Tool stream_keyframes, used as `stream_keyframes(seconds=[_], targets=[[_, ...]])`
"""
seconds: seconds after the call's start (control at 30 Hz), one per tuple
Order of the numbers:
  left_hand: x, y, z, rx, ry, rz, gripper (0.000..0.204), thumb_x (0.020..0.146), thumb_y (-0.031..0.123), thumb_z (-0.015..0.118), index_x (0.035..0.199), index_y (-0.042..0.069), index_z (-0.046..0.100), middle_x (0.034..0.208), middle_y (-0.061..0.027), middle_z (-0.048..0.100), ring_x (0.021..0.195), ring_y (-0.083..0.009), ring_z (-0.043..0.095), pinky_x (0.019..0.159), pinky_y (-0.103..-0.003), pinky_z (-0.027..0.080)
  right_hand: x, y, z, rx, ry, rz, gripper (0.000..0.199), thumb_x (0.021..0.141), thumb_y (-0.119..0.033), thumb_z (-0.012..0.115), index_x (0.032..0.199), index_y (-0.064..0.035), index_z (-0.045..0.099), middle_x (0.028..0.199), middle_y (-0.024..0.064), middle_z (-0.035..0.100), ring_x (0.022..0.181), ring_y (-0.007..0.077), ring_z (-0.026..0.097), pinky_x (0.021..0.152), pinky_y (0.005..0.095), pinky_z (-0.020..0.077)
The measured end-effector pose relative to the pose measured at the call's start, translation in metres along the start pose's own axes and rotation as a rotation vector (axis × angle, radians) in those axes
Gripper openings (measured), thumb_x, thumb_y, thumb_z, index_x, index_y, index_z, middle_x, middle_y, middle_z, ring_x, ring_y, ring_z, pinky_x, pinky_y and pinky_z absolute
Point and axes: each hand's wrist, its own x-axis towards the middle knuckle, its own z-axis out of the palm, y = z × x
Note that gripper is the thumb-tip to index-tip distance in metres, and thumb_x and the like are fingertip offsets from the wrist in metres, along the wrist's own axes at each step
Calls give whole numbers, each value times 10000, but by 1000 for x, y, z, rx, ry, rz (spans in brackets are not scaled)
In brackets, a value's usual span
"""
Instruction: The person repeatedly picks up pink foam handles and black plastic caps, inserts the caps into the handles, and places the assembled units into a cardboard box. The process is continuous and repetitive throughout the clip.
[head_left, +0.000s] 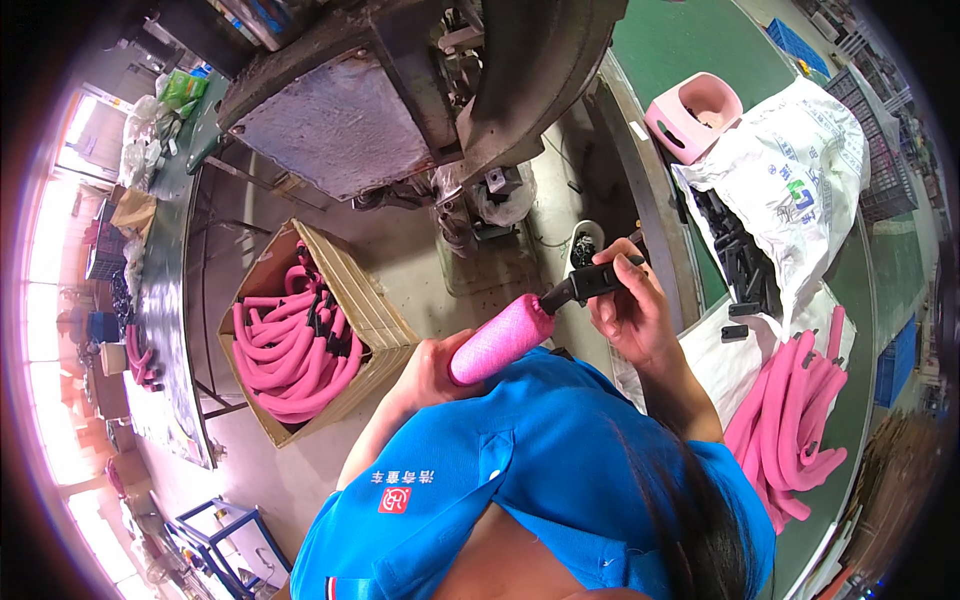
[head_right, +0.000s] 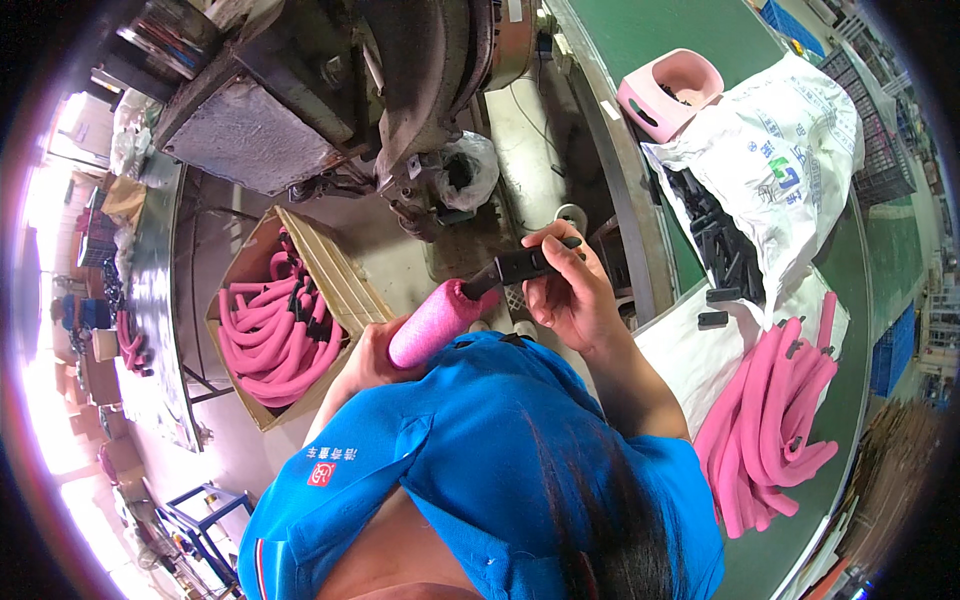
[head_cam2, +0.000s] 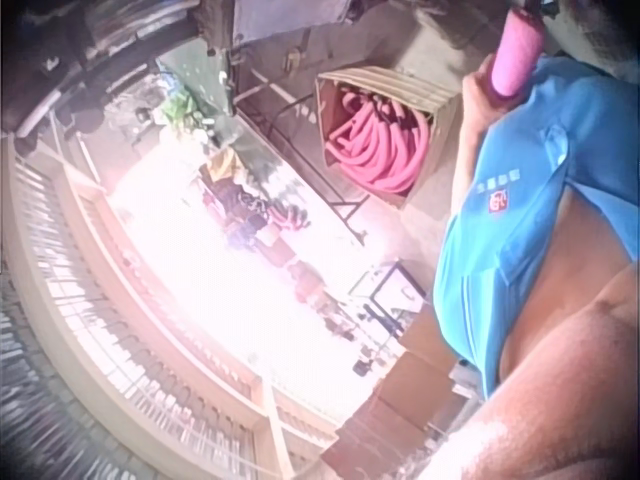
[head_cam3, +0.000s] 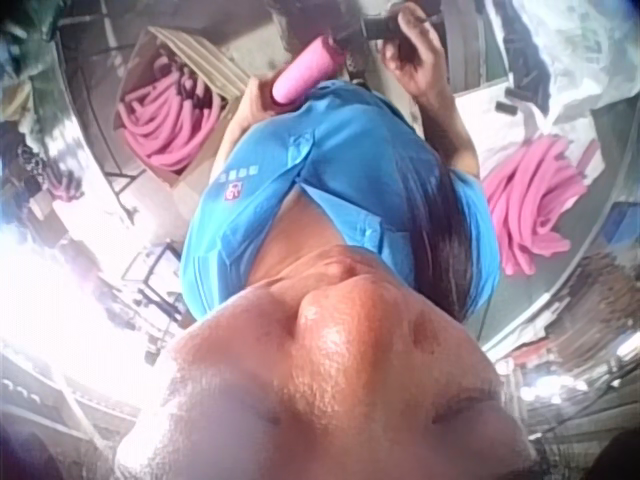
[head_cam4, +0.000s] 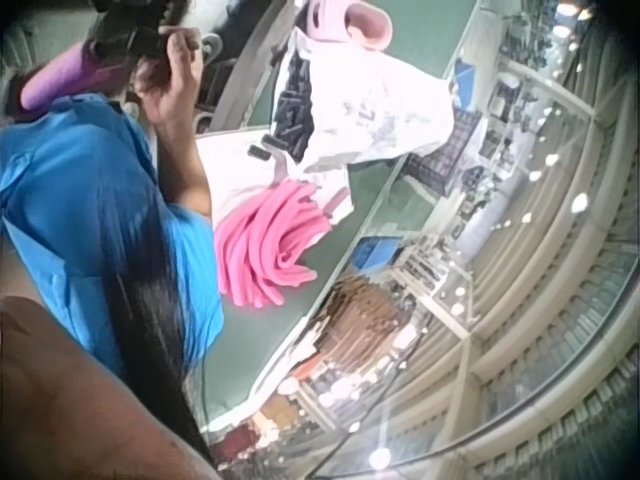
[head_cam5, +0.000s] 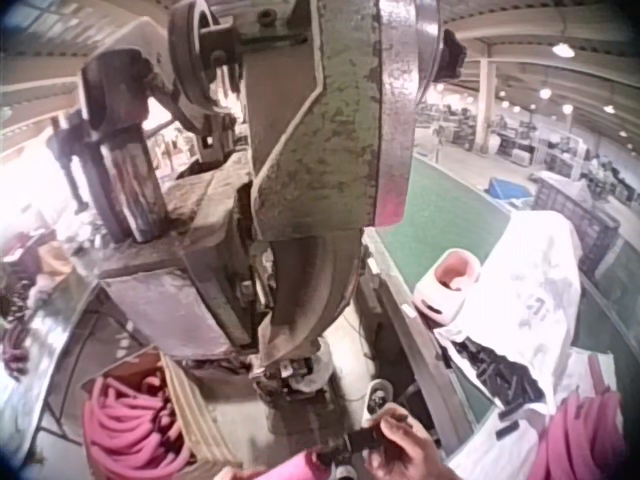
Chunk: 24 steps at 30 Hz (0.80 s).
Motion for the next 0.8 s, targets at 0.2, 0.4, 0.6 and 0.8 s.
stream_keyframes(seconds=[0.2, 0.4, 0.6, 0.8], targets=[[-17, -5, -3, 13, -8, 61, 381, 635, 147, 733, 970, 43, 581, 777, -164, 621, 736, -340, 639, 658, -378, 494, 6, -19, 1, -333, -138, 304, 227, 924, -253, 561, 985, -35, 561, 570, 84, 575, 422, 125, 538, 383, 211, 405], [-23, -27, 3, 118, 118, 10, 370, 615, 147, 727, 943, 49, 585, 762, -180, 600, 722, -380, 612, 641, -386, 492, 46, -5, 5, -1297, -58, -372, 293, 949, -276, 524, 787, -33, 548, 528, 42, 456, 473, 103, 441, 434, 255, 323], [-35, -89, 36, -471, 222, -166, 346, 627, 120, 726, 937, 44, 594, 782, -177, 619, 724, -357, 627, 654, -374, 497, 53, 29, 34, -1464, -37, -366, 270, 957, -208, 479, 779, -6, 512, 575, 166, 507, 534, 331, 529, 474, 377, 372], [-31, -55, 10, -271, 303, -181, 354, 632, 108, 718, 962, 46, 604, 783, -178, 630, 754, -352, 639, 680, -377, 502, 91, 51, 17, -1169, -114, -286, 327, 977, -254, 454, 766, -14, 525, 594, 21, 456, 506, 79, 395, 484, 257, 317]])
